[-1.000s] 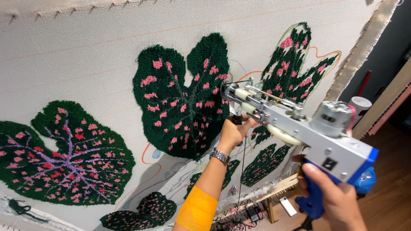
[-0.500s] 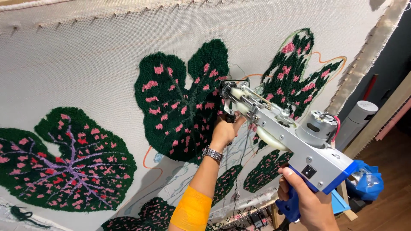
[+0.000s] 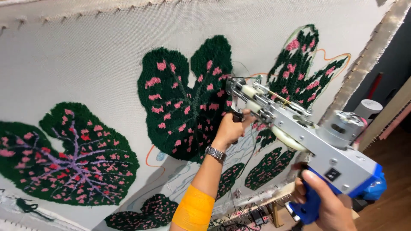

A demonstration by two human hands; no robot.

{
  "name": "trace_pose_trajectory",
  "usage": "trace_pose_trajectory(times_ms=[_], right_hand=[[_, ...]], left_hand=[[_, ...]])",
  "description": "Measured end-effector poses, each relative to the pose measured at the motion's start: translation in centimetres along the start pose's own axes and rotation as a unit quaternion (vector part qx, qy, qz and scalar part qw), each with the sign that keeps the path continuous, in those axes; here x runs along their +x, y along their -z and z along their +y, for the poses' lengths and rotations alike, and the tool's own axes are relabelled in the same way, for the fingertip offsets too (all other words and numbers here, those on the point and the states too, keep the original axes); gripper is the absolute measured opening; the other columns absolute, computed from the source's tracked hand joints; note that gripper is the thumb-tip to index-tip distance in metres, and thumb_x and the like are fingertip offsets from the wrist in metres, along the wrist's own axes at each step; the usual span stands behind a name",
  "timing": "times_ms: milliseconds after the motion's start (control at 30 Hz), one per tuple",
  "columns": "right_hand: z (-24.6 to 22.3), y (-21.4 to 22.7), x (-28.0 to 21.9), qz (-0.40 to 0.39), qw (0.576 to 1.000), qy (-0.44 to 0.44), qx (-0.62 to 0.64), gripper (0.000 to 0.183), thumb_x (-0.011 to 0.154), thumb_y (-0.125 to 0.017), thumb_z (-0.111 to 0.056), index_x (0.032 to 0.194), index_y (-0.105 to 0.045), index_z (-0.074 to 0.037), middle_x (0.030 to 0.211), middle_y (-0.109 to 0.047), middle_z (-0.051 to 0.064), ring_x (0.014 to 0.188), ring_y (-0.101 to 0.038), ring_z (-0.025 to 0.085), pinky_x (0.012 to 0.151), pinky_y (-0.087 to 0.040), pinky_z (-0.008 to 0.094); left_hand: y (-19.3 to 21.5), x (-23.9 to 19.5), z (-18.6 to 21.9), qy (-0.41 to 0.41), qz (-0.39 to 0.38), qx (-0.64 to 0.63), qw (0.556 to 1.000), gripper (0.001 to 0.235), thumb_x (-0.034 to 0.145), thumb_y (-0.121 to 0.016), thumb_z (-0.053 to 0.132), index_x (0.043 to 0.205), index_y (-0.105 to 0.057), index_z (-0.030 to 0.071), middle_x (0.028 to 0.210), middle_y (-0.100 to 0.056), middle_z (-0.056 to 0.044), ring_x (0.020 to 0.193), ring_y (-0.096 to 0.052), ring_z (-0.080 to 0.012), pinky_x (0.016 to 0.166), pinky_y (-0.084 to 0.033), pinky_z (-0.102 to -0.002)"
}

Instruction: Using a tufting gun to create a patterned rug on a stretched canvas frame.

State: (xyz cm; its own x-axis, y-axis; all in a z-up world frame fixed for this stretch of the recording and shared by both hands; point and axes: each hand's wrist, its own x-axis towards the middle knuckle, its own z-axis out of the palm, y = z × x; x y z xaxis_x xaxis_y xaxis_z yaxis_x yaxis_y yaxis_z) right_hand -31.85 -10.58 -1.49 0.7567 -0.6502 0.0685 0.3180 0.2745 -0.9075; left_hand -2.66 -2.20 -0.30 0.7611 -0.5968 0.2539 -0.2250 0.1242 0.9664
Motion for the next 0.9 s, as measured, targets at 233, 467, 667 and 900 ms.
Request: trace_pose_trajectory(times_ms=[233, 467, 667, 900], right_hand=[[-1.3, 4.6, -2.5, -0.02, 0.999, 0.045, 0.02, 0.053, 0.096, -0.063, -0.02, 0.132, -0.054, 0.017, 0.071, -0.05, 0.018, 0.058, -0.045, 0.023, 0.054, -0.038, 0.035], [-1.0, 11.3, -1.4, -0.047, 0.998, -0.006, 0.047, 0.066, 0.096, -0.06, -0.025, 0.146, -0.049, 0.017, 0.073, -0.049, 0.018, 0.059, -0.047, 0.026, 0.058, -0.043, 0.041], [-3.1, 6.9, -2.6, -0.036, 0.999, 0.018, -0.002, 0.06, 0.097, -0.062, -0.023, 0.14, -0.051, 0.017, 0.073, -0.05, 0.019, 0.059, -0.047, 0.025, 0.053, -0.039, 0.038], [-3.1, 5.2, -1.8, -0.05, 0.998, 0.016, 0.02, 0.05, 0.096, -0.066, -0.018, 0.13, -0.059, 0.017, 0.073, -0.054, 0.017, 0.059, -0.048, 0.022, 0.052, -0.04, 0.036]], left_hand=[[-3.0, -2.8, 0.2, -0.026, -0.071, -0.112, 0.991, 0.03, 0.092, -0.075, 0.024, 0.106, -0.071, -0.002, 0.089, -0.079, 0.001, 0.051, -0.05, -0.0051, 0.047, -0.042, -0.024], [-4.4, -5.0, 3.6, -0.009, -0.05, 0.005, 0.999, 0.028, 0.09, -0.077, 0.028, 0.098, -0.077, 0.002, 0.069, -0.068, -0.005, 0.049, -0.056, -0.0081, 0.047, -0.045, -0.026], [-3.7, -5.2, 1.5, -0.025, -0.055, 0.014, 0.998, 0.026, 0.09, -0.076, 0.028, 0.086, -0.072, 0.004, 0.066, -0.067, -0.001, 0.054, -0.063, -0.009, 0.051, -0.049, -0.027], [-2.9, -4.6, -0.7, -0.011, -0.055, -0.02, 0.998, 0.024, 0.089, -0.076, 0.025, 0.081, -0.069, 0.004, 0.068, -0.067, 0.001, 0.055, -0.062, -0.0079, 0.051, -0.047, -0.027]])
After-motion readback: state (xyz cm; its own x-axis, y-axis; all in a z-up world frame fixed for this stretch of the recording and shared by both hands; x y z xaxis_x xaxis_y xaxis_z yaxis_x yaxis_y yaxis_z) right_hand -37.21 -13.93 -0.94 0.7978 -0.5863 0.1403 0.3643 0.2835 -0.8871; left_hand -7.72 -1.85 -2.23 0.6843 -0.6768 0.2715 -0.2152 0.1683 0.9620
